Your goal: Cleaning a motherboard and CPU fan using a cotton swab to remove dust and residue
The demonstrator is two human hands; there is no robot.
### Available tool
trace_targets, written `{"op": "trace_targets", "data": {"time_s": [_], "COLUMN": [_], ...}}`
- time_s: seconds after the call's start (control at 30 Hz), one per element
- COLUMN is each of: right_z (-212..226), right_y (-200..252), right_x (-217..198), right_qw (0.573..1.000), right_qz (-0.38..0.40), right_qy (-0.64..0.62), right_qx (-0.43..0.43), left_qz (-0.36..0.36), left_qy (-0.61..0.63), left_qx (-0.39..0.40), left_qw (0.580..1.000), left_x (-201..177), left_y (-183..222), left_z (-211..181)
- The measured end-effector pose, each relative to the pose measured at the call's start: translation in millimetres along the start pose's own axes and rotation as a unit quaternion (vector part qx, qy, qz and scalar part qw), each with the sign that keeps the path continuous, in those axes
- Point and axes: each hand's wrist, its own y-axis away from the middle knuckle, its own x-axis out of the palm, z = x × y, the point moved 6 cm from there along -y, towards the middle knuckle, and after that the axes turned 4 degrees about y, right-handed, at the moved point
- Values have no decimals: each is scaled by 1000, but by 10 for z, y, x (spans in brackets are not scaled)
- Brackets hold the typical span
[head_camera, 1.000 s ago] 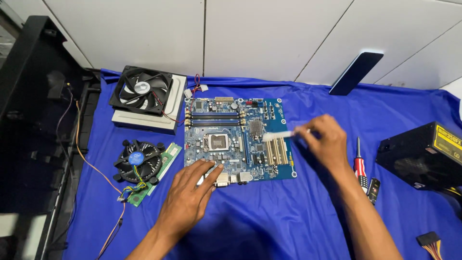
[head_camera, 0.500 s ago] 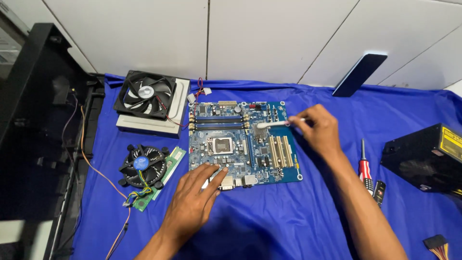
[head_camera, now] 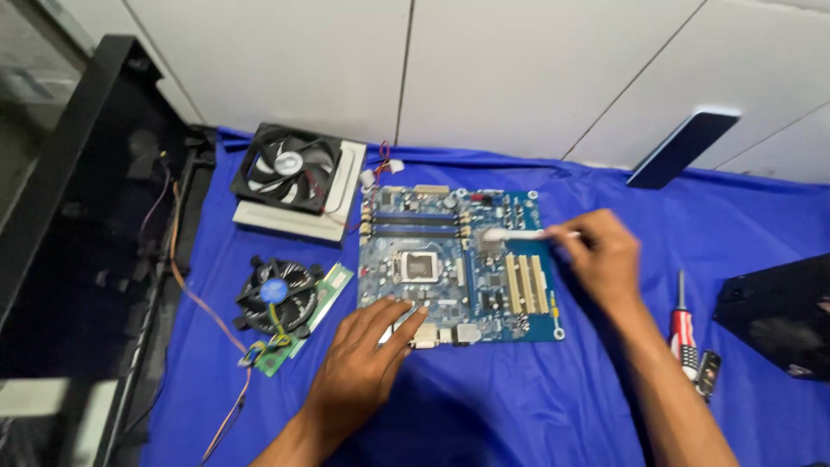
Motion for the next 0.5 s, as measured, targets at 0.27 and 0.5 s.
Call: {"op": "trace_targets", "data": {"time_s": [0.27,0.5], "right_z": [248,306], "right_y": [588,720], "right_x": [-214,-100], "right_qw": [998,997], "right_qz": [-7,25], "right_qy": [-7,27], "right_qx": [68,64], "left_qz": [29,7], "left_qy": [12,-31], "left_qx": [-14,24], "left_qw": [999,999], "left_x": [61,-100], "left_y": [35,38], "left_z": [53,-71]}}
